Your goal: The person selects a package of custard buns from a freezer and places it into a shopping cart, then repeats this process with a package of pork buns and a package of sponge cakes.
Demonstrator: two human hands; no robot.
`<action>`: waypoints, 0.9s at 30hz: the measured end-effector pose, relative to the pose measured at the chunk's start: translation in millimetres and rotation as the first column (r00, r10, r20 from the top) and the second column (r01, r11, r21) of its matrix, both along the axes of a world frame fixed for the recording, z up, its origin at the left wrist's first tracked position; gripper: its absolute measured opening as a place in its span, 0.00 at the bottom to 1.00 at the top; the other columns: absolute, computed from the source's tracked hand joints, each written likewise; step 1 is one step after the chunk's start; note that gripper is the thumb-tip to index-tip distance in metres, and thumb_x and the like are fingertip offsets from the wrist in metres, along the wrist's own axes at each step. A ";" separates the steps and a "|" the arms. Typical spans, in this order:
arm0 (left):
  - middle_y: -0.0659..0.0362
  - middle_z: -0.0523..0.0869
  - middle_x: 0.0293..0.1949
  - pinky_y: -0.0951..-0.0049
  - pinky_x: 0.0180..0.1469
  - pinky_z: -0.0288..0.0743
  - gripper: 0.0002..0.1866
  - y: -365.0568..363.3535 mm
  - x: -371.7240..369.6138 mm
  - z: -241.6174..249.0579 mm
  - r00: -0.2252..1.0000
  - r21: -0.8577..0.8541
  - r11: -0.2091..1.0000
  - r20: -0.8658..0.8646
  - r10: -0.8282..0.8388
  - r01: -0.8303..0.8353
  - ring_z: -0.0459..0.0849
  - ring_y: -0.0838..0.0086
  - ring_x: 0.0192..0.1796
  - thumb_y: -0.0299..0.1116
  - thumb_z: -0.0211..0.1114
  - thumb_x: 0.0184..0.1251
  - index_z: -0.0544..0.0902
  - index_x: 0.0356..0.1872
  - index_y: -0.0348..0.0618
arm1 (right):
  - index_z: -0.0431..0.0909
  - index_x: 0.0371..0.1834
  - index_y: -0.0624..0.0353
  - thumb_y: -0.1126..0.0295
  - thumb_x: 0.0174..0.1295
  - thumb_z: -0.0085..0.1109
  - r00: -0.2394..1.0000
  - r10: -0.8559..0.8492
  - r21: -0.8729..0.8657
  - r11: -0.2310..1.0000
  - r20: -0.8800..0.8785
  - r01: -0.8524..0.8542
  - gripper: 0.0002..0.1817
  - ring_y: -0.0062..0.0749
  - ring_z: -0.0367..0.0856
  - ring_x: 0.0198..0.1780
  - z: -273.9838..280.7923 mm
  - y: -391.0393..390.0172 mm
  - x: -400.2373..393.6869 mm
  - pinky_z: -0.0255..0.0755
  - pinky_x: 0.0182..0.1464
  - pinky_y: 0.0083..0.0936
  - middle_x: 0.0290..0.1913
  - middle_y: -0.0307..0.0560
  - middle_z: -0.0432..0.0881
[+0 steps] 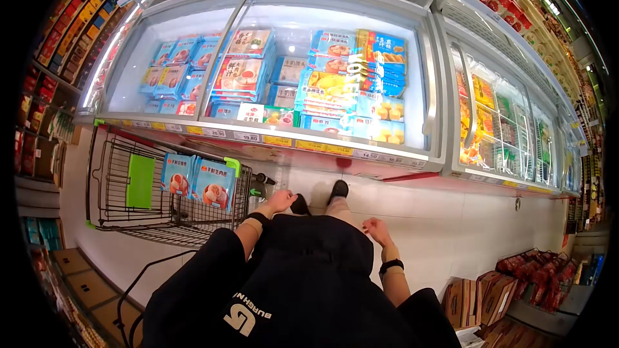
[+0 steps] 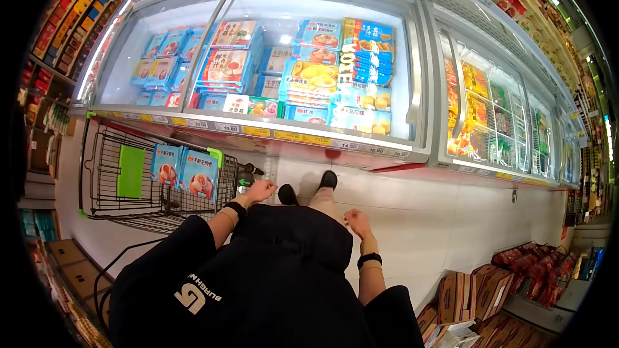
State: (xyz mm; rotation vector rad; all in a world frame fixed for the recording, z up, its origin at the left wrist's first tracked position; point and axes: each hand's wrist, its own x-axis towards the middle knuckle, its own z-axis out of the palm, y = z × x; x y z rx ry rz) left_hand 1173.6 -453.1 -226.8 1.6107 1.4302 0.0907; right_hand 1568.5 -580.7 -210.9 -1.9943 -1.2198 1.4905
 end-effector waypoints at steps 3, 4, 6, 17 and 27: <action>0.44 0.87 0.33 0.54 0.47 0.77 0.23 -3.6 -15.6 -16.1 0.998 -0.064 0.996 -0.041 0.053 -0.055 0.84 0.48 0.39 0.49 0.59 0.64 0.86 0.40 0.36 | 0.80 0.36 0.66 0.63 0.64 0.59 0.985 -0.170 0.269 0.950 0.028 0.156 0.13 0.31 0.85 0.31 18.0 46.3 12.8 0.76 0.37 0.27 0.31 0.49 0.85; 0.44 0.87 0.31 0.55 0.47 0.78 0.23 -4.5 -22.4 -26.5 0.992 -0.095 0.994 -0.116 0.048 -0.059 0.84 0.48 0.39 0.48 0.58 0.63 0.86 0.37 0.35 | 0.80 0.36 0.66 0.64 0.64 0.60 0.973 -0.227 0.340 0.919 0.038 0.201 0.13 0.32 0.84 0.30 43.4 67.9 15.4 0.76 0.37 0.27 0.31 0.49 0.84; 0.45 0.87 0.29 0.55 0.46 0.78 0.23 -17.4 -36.5 -30.2 0.978 0.000 0.993 -0.172 0.116 -0.117 0.85 0.50 0.37 0.48 0.57 0.64 0.86 0.33 0.35 | 0.80 0.37 0.66 0.65 0.64 0.61 0.953 -0.293 0.469 0.854 0.077 0.225 0.12 0.32 0.84 0.28 75.9 110.2 27.6 0.76 0.35 0.26 0.30 0.49 0.84; 0.41 0.85 0.32 0.50 0.39 0.75 0.25 -36.4 9.0 -46.7 0.943 -0.023 0.951 -0.138 0.302 -0.308 0.81 0.43 0.34 0.52 0.60 0.63 0.83 0.30 0.33 | 0.74 0.53 0.65 0.69 0.61 0.63 0.728 -0.497 0.814 0.562 0.473 -0.145 0.19 0.50 0.74 0.55 122.3 329.9 143.0 0.66 0.59 0.40 0.50 0.56 0.78; 0.41 0.85 0.36 0.56 0.42 0.77 0.16 -30.9 40.5 -7.0 0.722 0.178 0.704 0.065 0.689 -0.688 0.84 0.46 0.40 0.36 0.59 0.69 0.76 0.50 0.32 | 0.74 0.44 0.69 0.54 0.58 0.67 0.889 -0.450 0.466 0.805 0.078 0.367 0.26 0.35 0.81 0.22 111.2 407.7 165.3 0.75 0.26 0.31 0.28 0.51 0.82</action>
